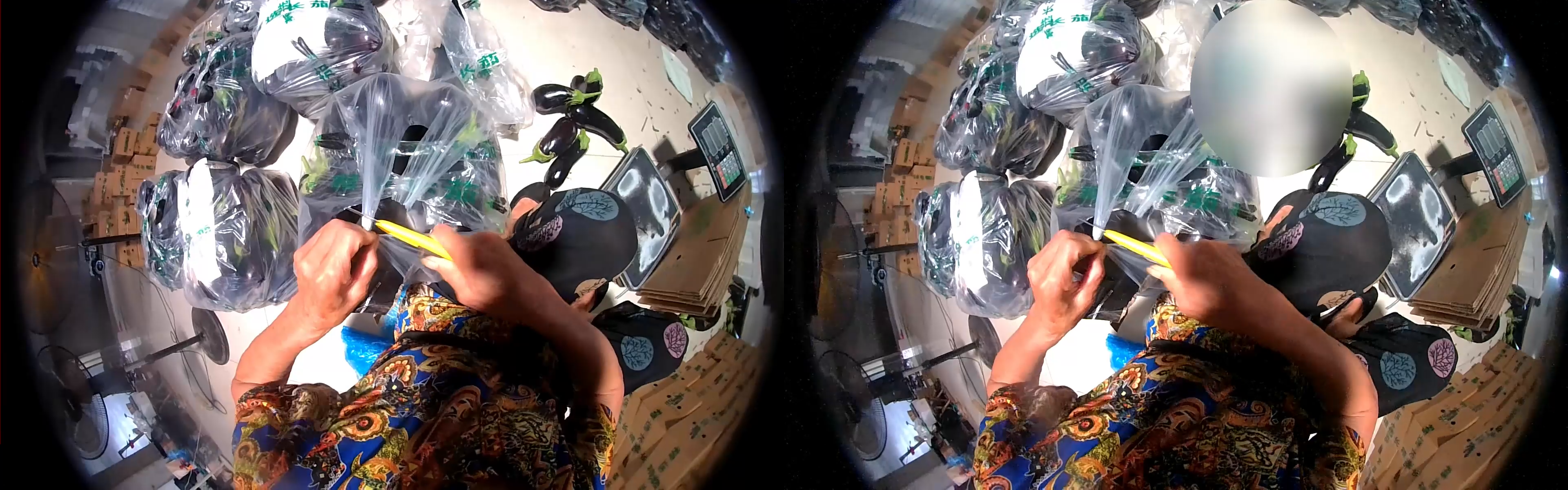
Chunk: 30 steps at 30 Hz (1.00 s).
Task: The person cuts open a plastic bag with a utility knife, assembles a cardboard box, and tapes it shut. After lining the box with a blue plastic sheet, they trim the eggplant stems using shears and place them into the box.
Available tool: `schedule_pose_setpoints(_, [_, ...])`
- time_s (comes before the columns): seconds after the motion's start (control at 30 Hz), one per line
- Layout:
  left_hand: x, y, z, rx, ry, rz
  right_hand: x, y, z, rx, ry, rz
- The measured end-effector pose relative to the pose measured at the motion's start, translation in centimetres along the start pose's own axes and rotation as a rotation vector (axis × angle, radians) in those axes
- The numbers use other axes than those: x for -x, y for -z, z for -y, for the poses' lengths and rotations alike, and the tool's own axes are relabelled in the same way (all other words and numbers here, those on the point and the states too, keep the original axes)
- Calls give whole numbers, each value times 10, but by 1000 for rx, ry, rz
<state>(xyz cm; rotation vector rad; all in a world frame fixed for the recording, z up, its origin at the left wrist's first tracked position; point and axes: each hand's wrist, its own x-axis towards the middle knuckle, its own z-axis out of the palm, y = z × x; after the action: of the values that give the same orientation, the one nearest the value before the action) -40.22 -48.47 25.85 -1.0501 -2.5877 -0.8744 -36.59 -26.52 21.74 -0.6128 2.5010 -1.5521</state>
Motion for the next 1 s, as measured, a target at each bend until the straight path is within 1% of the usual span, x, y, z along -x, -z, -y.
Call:
schedule_pose_setpoints(0.07, [-2, 2, 0, -24, -48, 12, -15, -7, 2, 38, 45, 19])
schedule_pose_setpoints(0.1, [0, 3, 5, -57, -33, 19, -21, -8, 2, 61, 75, 28])
schedule_pose_setpoints(0.2, [3, 11, -1, -31, -3, 53, -11, 2, 6, 50, 49, 80])
schedule_pose_setpoints(0.23, [4, 12, -2, -24, -8, 49, -4, -2, 6, 34, 134, -19])
schedule_pose_setpoints(0.33, [4, 8, -3, 16, 36, 58, 2, -9, 9, 116, 107, -85])
schedule_pose_setpoints(0.37, [4, 7, -1, 4, 20, 60, -3, -19, 2, 388, 233, -127])
schedule_pose_setpoints(0.4, [4, 8, -1, -5, 38, 56, -15, -20, 3, 405, 278, -84])
schedule_pose_setpoints(0.47, [7, 13, -2, -32, 75, 52, -27, -24, 4, 180, 61, 50])
schedule_pose_setpoints(0.53, [12, 18, -6, 30, 47, 84, -2, -27, -4, 249, -6, 99])
schedule_pose_setpoints(0.57, [14, 18, -15, 56, -8, 85, 13, -31, -8, 279, -46, 133])
schedule_pose_setpoints(0.6, [13, 17, -24, 86, -67, 89, 19, -28, -3, 217, -83, 101])
schedule_pose_setpoints(0.63, [18, 16, -19, 100, -76, 92, 23, -21, 3, 160, -110, 74])
schedule_pose_setpoints(0.67, [13, 25, -20, 217, 97, 191, 25, -16, 8, 99, -141, 32])
schedule_pose_setpoints(0.7, [7, 35, -21, 421, 214, 385, 24, -11, 7, 137, -100, -63])
schedule_pose_setpoints(0.73, [3, 42, -20, 622, 335, 571, 23, -4, 8, 137, -150, -57])
schedule_pose_setpoints(0.77, [-2, 43, -12, 680, 236, 696, 21, 3, 9, 141, -201, -59])
schedule_pose_setpoints(0.8, [-8, 45, -8, 618, 238, 840, 21, 9, 9, 147, -252, -63])
schedule_pose_setpoints(0.87, [-23, 38, 3, 287, 295, 750, 27, -4, -6, 80, -235, -92])
schedule_pose_setpoints(0.9, [-28, 28, 8, 186, 370, 568, 33, -15, -10, 50, -220, -86])
schedule_pose_setpoints(0.93, [-33, 16, 27, -32, 184, 464, 38, -24, -12, 21, -205, -78])
schedule_pose_setpoints(0.97, [-39, 6, 40, -118, 183, 435, 39, -30, -14, -34, -222, -89])
schedule_pose_setpoints(1.0, [-45, -3, 50, -143, 207, 477, 36, -31, -14, -82, -267, -141])
